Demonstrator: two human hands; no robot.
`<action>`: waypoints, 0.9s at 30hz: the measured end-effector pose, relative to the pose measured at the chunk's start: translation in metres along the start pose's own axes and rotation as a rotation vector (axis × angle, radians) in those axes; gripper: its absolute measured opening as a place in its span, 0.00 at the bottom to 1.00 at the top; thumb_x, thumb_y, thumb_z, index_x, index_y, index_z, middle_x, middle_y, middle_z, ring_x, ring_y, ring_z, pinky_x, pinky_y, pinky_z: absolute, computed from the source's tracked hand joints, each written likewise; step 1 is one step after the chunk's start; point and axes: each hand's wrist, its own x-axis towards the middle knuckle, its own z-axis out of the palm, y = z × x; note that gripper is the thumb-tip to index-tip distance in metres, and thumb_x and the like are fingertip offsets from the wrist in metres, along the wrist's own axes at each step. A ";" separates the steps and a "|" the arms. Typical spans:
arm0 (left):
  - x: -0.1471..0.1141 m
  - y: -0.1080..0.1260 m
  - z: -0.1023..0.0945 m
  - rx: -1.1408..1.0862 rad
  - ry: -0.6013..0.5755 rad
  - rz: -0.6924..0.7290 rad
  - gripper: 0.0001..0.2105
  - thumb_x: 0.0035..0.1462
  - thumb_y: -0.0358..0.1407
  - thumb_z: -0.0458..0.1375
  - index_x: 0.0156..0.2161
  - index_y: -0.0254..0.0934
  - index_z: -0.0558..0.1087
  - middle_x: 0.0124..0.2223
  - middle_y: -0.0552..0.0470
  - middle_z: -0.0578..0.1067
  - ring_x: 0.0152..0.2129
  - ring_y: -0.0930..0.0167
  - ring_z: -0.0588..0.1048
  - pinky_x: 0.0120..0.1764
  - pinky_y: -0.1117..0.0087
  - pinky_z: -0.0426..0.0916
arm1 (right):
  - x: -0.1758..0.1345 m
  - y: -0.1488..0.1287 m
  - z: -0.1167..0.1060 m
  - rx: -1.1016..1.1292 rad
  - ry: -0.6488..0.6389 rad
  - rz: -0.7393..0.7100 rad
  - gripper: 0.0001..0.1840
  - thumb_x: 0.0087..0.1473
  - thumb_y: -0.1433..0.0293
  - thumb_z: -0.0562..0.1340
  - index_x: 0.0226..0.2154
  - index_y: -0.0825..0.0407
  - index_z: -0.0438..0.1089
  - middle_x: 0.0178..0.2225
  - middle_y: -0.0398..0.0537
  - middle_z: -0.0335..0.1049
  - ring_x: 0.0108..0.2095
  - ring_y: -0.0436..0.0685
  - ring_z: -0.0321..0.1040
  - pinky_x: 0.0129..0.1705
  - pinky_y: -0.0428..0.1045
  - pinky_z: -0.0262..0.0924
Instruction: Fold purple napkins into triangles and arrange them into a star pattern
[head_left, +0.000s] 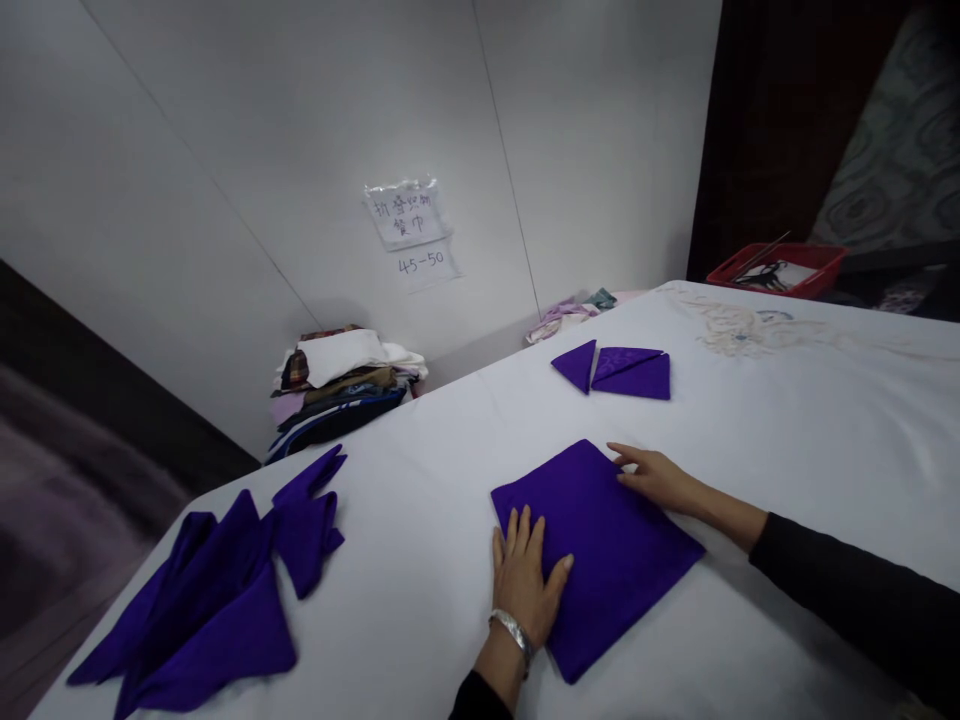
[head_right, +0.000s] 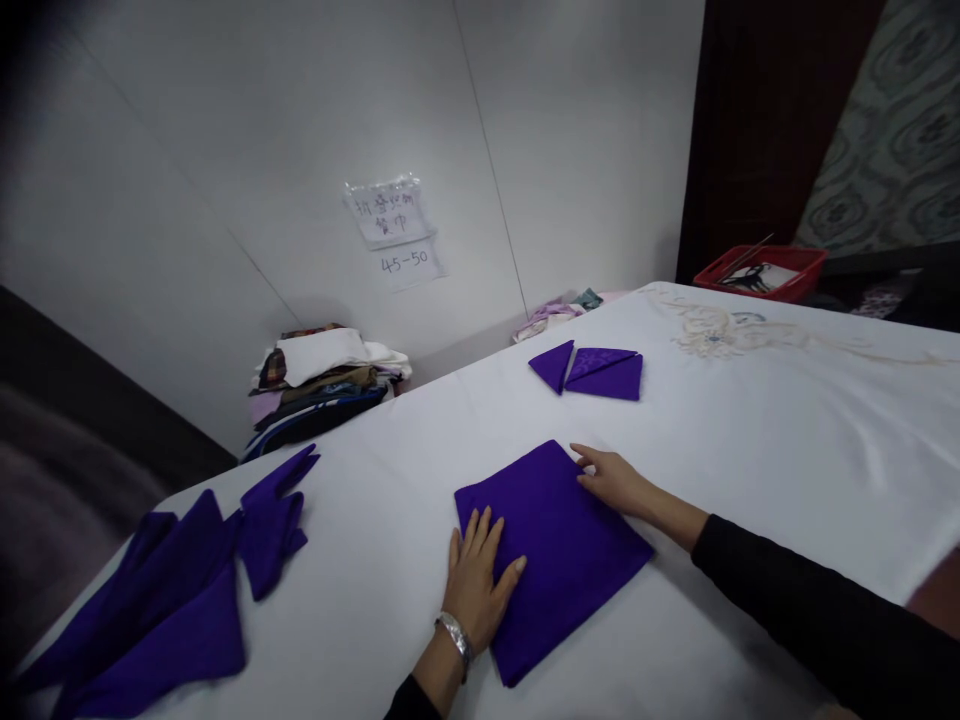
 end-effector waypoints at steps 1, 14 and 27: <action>0.000 0.000 -0.001 -0.005 0.013 0.004 0.28 0.58 0.49 0.44 0.60 0.37 0.56 0.64 0.47 0.50 0.61 0.61 0.43 0.60 0.49 0.39 | -0.003 -0.003 0.000 -0.098 0.015 -0.086 0.31 0.46 0.69 0.60 0.55 0.49 0.61 0.46 0.53 0.69 0.40 0.61 0.67 0.46 0.58 0.60; 0.030 -0.011 -0.001 0.150 0.074 -0.136 0.31 0.58 0.48 0.42 0.60 0.26 0.52 0.63 0.38 0.50 0.61 0.59 0.44 0.59 0.52 0.42 | -0.040 -0.026 0.057 -0.500 -0.346 -0.529 0.38 0.55 0.50 0.51 0.61 0.50 0.46 0.63 0.56 0.41 0.63 0.65 0.33 0.60 0.66 0.24; 0.008 0.005 -0.006 0.114 0.102 -0.015 0.31 0.59 0.49 0.40 0.61 0.30 0.50 0.65 0.43 0.47 0.61 0.61 0.41 0.60 0.52 0.41 | -0.027 -0.030 0.049 -0.544 -0.387 -0.458 0.37 0.57 0.48 0.45 0.62 0.49 0.42 0.64 0.52 0.37 0.63 0.61 0.31 0.61 0.62 0.28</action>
